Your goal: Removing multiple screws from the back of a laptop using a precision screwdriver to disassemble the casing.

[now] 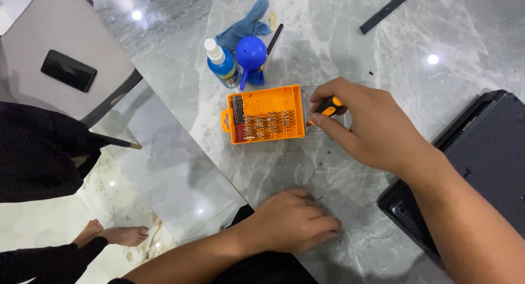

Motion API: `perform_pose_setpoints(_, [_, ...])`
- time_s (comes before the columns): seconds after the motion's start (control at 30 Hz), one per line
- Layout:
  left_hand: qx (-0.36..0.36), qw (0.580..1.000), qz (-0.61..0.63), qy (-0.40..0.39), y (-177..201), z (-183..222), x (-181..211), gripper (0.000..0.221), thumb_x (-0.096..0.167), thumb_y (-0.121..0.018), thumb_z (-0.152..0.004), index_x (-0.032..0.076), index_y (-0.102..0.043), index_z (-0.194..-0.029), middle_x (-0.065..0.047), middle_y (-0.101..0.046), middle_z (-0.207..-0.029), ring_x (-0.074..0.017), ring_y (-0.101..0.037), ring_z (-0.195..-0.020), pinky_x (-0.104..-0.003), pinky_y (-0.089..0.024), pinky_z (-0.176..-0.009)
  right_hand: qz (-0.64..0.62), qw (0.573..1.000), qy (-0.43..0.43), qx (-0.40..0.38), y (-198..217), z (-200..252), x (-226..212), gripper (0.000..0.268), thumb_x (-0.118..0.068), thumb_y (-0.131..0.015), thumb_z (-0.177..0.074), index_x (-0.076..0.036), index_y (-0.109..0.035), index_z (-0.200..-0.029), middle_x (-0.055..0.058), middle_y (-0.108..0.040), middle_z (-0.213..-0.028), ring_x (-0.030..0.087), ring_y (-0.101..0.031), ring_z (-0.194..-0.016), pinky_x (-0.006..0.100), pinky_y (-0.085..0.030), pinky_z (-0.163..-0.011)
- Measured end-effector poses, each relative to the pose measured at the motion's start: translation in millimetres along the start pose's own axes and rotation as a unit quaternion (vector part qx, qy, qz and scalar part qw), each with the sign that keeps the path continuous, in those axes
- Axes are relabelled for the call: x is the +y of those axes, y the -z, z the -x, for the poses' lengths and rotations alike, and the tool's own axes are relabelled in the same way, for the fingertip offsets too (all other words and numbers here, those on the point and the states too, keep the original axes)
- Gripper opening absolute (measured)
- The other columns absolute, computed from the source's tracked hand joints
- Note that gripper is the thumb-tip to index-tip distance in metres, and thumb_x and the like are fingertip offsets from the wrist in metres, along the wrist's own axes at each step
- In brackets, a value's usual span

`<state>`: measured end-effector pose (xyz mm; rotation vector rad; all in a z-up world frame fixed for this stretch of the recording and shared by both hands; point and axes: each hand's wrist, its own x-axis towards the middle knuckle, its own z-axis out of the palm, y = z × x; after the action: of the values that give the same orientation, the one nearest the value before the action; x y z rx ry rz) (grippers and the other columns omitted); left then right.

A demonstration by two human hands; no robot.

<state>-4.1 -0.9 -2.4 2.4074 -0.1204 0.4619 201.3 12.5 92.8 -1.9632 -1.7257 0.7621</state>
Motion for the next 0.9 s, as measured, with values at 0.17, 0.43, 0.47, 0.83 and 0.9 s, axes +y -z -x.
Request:
perform_pose_setpoints(0.17, [-0.002,1.000,0.002,-0.003,0.1,-0.8,-0.6,0.011,0.024,-0.058,-0.096,0.013,-0.061,-0.095,-0.002,-0.062,-0.067,-0.0237,-0.058,-0.059,-0.035,-0.041,-0.065,0.042,0.998,0.020,-0.035,-6.6,-5.9,0.6,0.025,-0.024,-0.056,-0.091,-0.014,-0.055,-0.114,-0.001,-0.067,-0.106,0.020,-0.065,-0.081,0.037,-0.049,-0.068])
perform_pose_setpoints(0.43, [0.004,1.000,0.012,0.002,3.1,-1.4,0.2,0.013,0.024,-0.056,-0.098,0.013,-0.061,-0.092,-0.002,-0.064,-0.069,-0.0220,-0.059,-0.059,-0.033,-0.041,-0.065,0.022,0.999,0.035,0.003,6.8,1.6,-1.1,0.025,-0.023,-0.060,-0.090,-0.011,-0.059,-0.112,0.003,-0.067,-0.105,0.022,-0.065,-0.089,0.036,-0.047,-0.073])
perform_pose_setpoints(0.47, [-0.002,1.000,0.016,0.008,2.4,-1.3,-0.1,0.013,0.025,-0.056,-0.097,0.014,-0.062,-0.093,-0.001,-0.064,-0.071,-0.0216,-0.060,-0.062,-0.034,-0.041,-0.066,0.009,1.000,0.015,0.016,10.6,4.7,-2.9,0.022,-0.022,-0.060,-0.090,-0.011,-0.059,-0.109,0.001,-0.068,-0.101,0.019,-0.066,-0.090,0.034,-0.048,-0.074])
perform_pose_setpoints(0.83, [-0.017,0.995,0.092,0.034,3.0,-0.4,-2.5,0.012,0.022,-0.053,-0.097,0.012,-0.060,-0.099,-0.003,-0.066,-0.079,-0.0219,-0.063,-0.073,-0.037,-0.042,-0.072,-0.157,0.973,-0.033,0.169,11.2,48.3,-5.0,0.018,0.004,-0.059,-0.091,-0.001,-0.050,-0.106,0.013,-0.065,-0.097,0.021,-0.067,-0.094,0.028,-0.053,-0.084])
perform_pose_setpoints(0.9, [0.014,0.980,0.169,0.107,5.8,-3.3,-2.1,0.016,0.026,-0.057,-0.094,0.014,-0.064,-0.100,0.000,-0.072,-0.093,-0.0184,-0.064,-0.065,-0.037,-0.047,-0.079,-0.242,0.944,-0.048,0.221,7.8,58.0,-1.3,0.015,-0.002,-0.055,-0.094,-0.003,-0.048,-0.107,0.014,-0.064,-0.098,0.023,-0.066,-0.094,0.030,-0.055,-0.082])
